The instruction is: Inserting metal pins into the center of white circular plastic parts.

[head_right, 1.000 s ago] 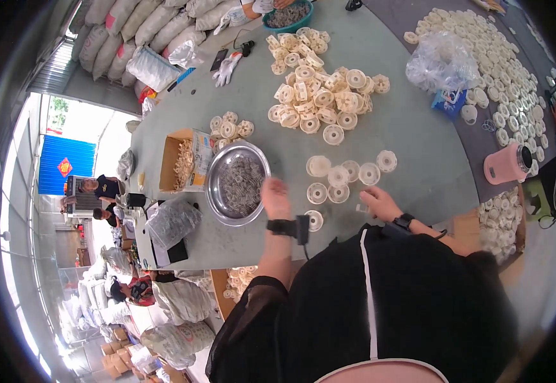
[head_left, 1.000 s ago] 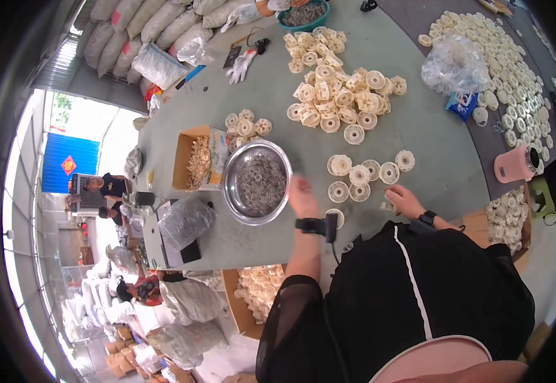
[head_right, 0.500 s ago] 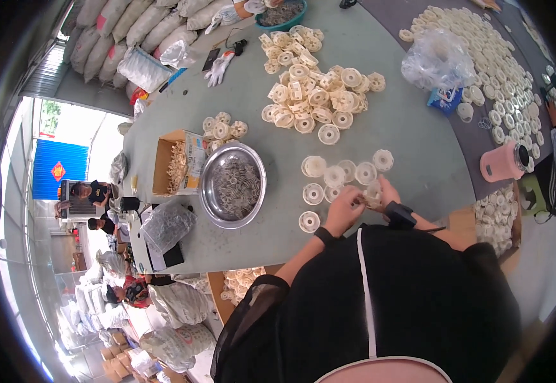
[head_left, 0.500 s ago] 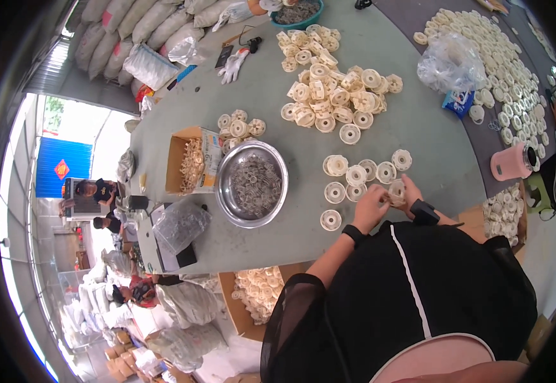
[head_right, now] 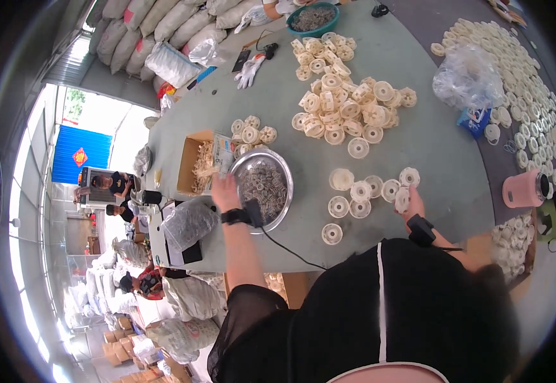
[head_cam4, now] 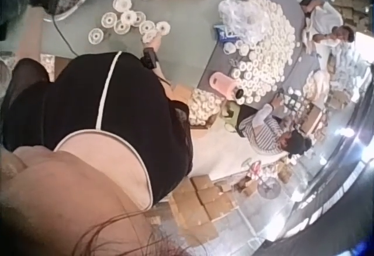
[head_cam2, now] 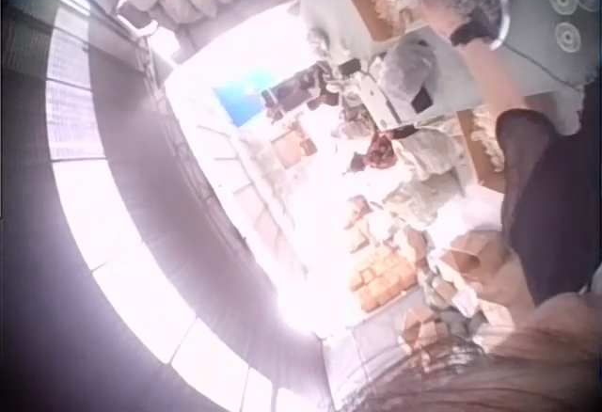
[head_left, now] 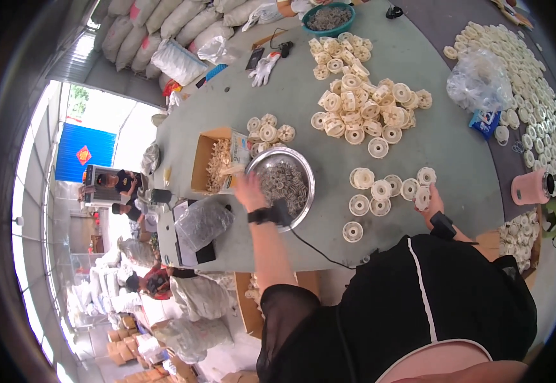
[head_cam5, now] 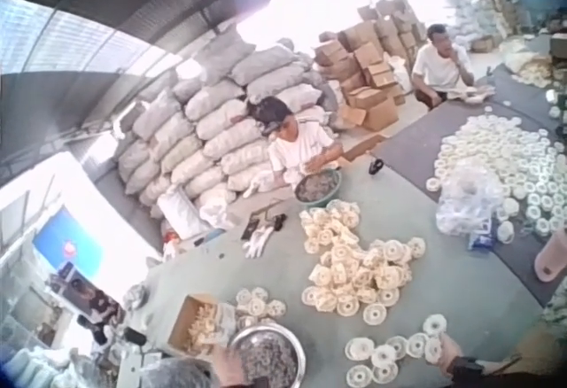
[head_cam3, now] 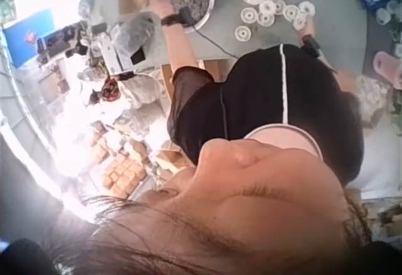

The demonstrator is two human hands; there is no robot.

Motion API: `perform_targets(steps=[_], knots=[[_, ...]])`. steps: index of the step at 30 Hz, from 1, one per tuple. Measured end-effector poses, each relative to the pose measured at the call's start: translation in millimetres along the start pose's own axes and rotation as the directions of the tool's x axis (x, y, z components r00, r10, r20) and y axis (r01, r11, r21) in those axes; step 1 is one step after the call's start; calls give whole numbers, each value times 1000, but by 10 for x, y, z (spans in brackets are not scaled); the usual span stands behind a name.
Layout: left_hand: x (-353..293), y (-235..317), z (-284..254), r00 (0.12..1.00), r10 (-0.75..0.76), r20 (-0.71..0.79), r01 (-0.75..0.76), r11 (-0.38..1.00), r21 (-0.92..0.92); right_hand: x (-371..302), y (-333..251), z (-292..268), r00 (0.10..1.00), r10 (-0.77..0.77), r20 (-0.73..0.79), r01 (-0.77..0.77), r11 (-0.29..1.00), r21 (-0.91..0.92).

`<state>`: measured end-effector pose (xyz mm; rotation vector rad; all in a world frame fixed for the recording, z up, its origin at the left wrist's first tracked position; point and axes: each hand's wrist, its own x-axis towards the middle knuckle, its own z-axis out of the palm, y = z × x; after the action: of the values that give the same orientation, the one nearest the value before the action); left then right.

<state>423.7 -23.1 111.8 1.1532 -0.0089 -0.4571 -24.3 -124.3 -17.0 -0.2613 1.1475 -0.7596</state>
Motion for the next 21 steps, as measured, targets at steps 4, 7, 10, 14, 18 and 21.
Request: perform_targets(steps=[4,7,10,14,18,21], knots=[[113,-330,-12,999,27,31,-32,979,203,369,24,-175,952,-282,119,305,845,-439],[-431,-1046,185,945,-150,289,61,954,294,382,-56,-72,833,-517,197,526,633,-568],[-936,-1756,476,848,-355,394,63,805,590,433,-307,106,717,-676,169,551,401,-732],[-1260,-2273,1089,654,-450,608,-139,719,681,500,-395,27,703,-592,393,570,139,-810],[-1302,-2522,1814,473,-232,850,-639,574,512,569,-150,-181,709,-608,358,554,165,-816],[-1307,-2534,2270,264,-126,956,-933,219,286,339,-204,-194,728,-595,340,575,261,-775]])
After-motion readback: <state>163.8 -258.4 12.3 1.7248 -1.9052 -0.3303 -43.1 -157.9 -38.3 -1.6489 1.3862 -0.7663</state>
